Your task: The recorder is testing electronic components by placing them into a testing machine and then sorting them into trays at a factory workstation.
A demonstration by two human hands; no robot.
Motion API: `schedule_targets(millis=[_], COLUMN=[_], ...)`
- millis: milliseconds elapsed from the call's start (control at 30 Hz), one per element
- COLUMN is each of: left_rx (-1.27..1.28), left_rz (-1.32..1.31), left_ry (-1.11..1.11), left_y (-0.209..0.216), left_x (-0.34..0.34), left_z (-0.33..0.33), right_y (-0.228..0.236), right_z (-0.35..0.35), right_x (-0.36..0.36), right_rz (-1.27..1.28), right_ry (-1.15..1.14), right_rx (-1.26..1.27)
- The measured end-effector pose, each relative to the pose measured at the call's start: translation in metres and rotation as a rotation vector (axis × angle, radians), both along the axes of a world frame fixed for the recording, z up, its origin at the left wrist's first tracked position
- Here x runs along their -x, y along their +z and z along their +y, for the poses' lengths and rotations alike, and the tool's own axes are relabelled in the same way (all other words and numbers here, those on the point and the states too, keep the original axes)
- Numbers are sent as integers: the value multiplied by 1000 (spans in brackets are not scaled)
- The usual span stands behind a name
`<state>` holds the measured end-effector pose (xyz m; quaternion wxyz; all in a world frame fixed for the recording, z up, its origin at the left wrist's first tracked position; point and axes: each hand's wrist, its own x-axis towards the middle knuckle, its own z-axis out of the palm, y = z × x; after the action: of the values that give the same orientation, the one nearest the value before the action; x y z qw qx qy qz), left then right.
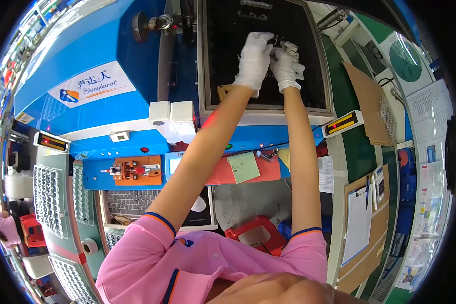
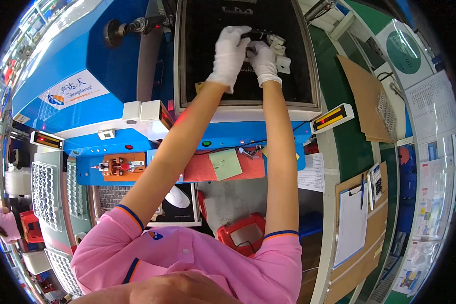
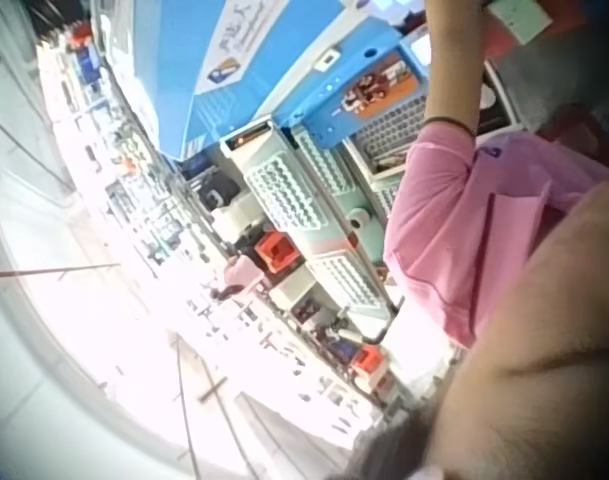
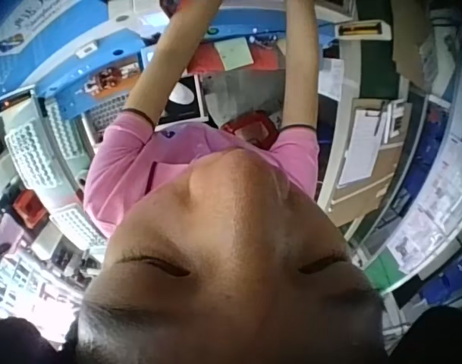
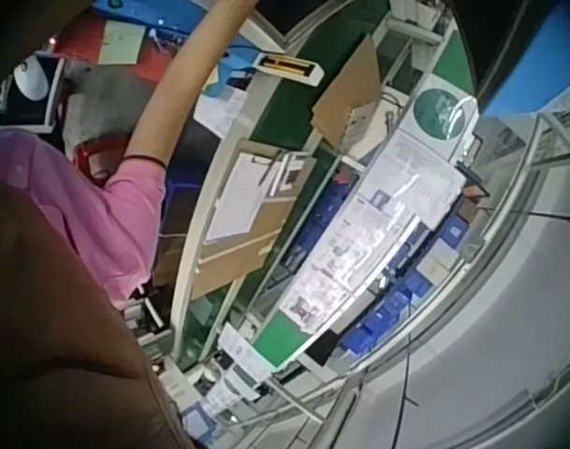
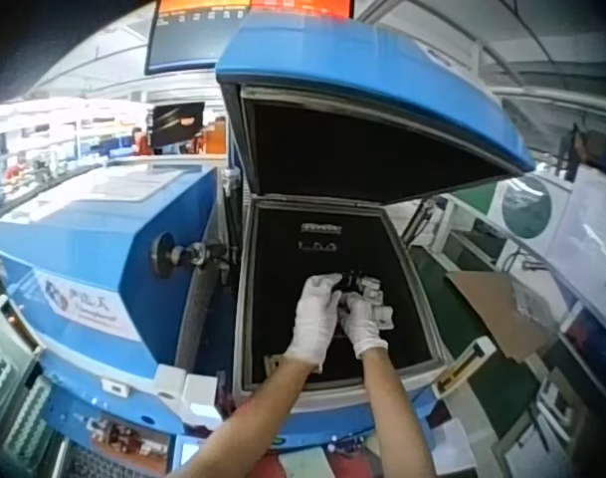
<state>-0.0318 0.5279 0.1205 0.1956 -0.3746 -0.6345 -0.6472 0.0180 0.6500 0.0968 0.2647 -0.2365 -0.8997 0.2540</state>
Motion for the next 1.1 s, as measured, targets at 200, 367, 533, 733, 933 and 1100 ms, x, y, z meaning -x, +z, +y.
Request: schedule_targets(millis=[200,367,533,733,933,1100], left_rx=[356,1080,1221,1431,1452,1278], left_rz=[544,918,989,929,855,840], left_ry=[-295,-192,-249,-204,-133,-38], left_y=[-3,-66,-64,-86,-97,-112], left_x=[-82,-103,-102,-116,-122,-124], left_z=[-175,-267,-285,-270,-256,-245], right_y=[9,23,12,-92,-80,-107], right_z=[-5,-56,-118,-152,-149,-109], right_x=[9,-6,-135,-195,-204,-217], right_rz=[-51,198,738,512,632,677], right_ry=[109,-231,-687,-668,-703,-672], right_rx=[-278,-478,-465,169,401,299])
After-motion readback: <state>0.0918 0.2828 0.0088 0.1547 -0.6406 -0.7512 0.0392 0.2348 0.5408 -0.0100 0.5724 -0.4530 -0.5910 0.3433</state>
